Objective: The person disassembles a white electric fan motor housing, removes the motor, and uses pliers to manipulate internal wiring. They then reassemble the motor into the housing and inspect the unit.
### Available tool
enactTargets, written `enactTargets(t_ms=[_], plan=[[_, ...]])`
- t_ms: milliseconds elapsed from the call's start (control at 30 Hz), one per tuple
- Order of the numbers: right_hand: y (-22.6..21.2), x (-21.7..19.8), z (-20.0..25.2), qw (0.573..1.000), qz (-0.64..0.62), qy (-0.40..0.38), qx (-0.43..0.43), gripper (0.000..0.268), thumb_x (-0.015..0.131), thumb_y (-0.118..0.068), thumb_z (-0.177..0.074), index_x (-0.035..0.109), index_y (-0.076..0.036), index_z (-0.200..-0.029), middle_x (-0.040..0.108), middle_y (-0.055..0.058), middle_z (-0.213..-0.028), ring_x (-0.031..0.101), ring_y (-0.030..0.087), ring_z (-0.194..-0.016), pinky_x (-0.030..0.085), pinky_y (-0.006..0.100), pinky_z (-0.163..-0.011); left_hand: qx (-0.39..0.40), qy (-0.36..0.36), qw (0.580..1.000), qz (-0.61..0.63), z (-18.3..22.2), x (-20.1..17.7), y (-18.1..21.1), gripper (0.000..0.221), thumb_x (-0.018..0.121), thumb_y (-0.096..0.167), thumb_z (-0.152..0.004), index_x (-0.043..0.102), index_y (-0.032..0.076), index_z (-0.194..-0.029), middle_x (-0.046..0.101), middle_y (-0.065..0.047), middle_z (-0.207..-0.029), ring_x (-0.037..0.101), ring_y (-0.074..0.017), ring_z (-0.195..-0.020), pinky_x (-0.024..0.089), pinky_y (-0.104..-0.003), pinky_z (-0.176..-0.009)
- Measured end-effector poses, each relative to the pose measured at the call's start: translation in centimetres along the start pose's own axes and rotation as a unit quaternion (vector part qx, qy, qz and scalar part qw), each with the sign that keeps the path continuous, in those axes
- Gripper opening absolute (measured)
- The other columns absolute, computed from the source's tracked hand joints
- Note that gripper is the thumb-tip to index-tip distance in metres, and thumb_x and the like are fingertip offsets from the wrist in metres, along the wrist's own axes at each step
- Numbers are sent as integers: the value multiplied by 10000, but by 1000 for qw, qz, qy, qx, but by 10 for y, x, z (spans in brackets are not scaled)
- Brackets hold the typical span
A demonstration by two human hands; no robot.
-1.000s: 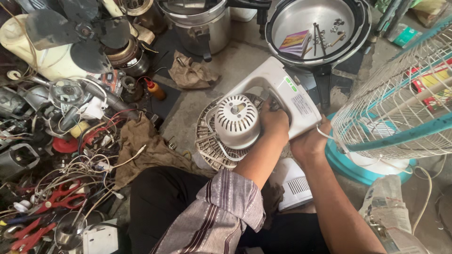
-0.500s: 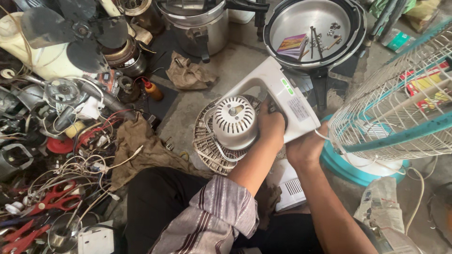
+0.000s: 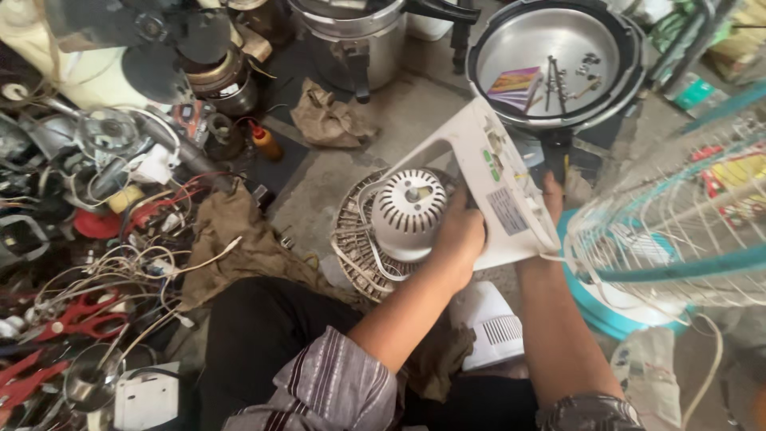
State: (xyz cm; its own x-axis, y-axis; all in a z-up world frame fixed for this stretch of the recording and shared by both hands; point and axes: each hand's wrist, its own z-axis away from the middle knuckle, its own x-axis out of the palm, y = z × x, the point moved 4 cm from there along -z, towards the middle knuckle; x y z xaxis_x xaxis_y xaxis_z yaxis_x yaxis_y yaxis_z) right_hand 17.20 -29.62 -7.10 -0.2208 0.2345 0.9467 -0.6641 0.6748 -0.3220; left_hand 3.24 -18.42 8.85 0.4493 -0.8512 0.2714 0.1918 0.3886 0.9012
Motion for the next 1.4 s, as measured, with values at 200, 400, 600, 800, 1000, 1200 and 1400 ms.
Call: enactTargets(t_ms=[200, 400, 600, 800, 1000, 1200, 1400], plan=[[2, -7, -33, 1000, -20, -19, -12, 631, 586, -397, -1013, 582, 78, -1428, 702, 248, -1252, 718, 362, -1057, 583, 427, -982, 155, -64, 985, 42, 9, 4, -16, 784, 410, -95, -771, 301, -48, -1546, 548, -208, -1379, 557, -241, -1282, 443, -307, -1071], [11, 25, -14, 1000, 4, -2, 15, 592, 595, -414, -980, 632, 37, -1361, 724, 216, -1134, 709, 350, -928, 582, 435, -854, 167, -49, 984, -36, 27, 9, -4, 761, 727, 64, -813, 322, -146, -1423, 606, -248, -1296, 638, -249, -1195, 529, -341, -1004], [5, 45, -3, 986, 127, 110, -23, 548, 623, -428, -941, 648, -18, -1304, 723, 154, -1100, 674, 295, -964, 546, 413, -881, 223, -16, 964, -145, 40, 6, 21, 920, 835, 258, -820, 287, -140, -1442, 663, -247, -1265, 715, -259, -1149, 592, -336, -963], [11, 96, 9, 990, 93, 99, -25, 531, 616, -381, -945, 629, -27, -1341, 721, 155, -1180, 692, 298, -1034, 544, 417, -959, 269, -38, 951, -145, 57, -3, 37, 928, 789, 197, -867, 225, -77, -1552, 648, -238, -1328, 692, -282, -1212, 575, -365, -993], [20, 153, 19, 994, 91, 59, -4, 613, 601, -408, -963, 575, -14, -1432, 690, 178, -1308, 677, 315, -1151, 519, 443, -1055, 281, -54, 937, -201, 69, -27, 33, 996, 761, 215, -946, 52, -67, -1585, 570, -269, -1398, 658, -310, -1256, 560, -375, -1035], [30, 185, 25, 992, 113, 64, -3, 606, 602, -422, -961, 583, -27, -1420, 679, 166, -1317, 671, 318, -1159, 519, 455, -1053, 258, -122, 958, -27, 81, -45, 30, 1035, 730, 204, -978, -28, 0, -1653, 535, -251, -1474, 586, -299, -1360, 482, -399, -1153], [34, 185, 27, 994, 90, 47, 26, 613, 616, -453, -984, 606, -10, -1408, 690, 191, -1285, 675, 342, -1114, 517, 474, -1018, 187, -113, 965, 146, 77, -44, 19, 1102, 802, 119, -859, 24, 40, -1635, 513, -235, -1460, 520, -291, -1375, 412, -416, -1181]])
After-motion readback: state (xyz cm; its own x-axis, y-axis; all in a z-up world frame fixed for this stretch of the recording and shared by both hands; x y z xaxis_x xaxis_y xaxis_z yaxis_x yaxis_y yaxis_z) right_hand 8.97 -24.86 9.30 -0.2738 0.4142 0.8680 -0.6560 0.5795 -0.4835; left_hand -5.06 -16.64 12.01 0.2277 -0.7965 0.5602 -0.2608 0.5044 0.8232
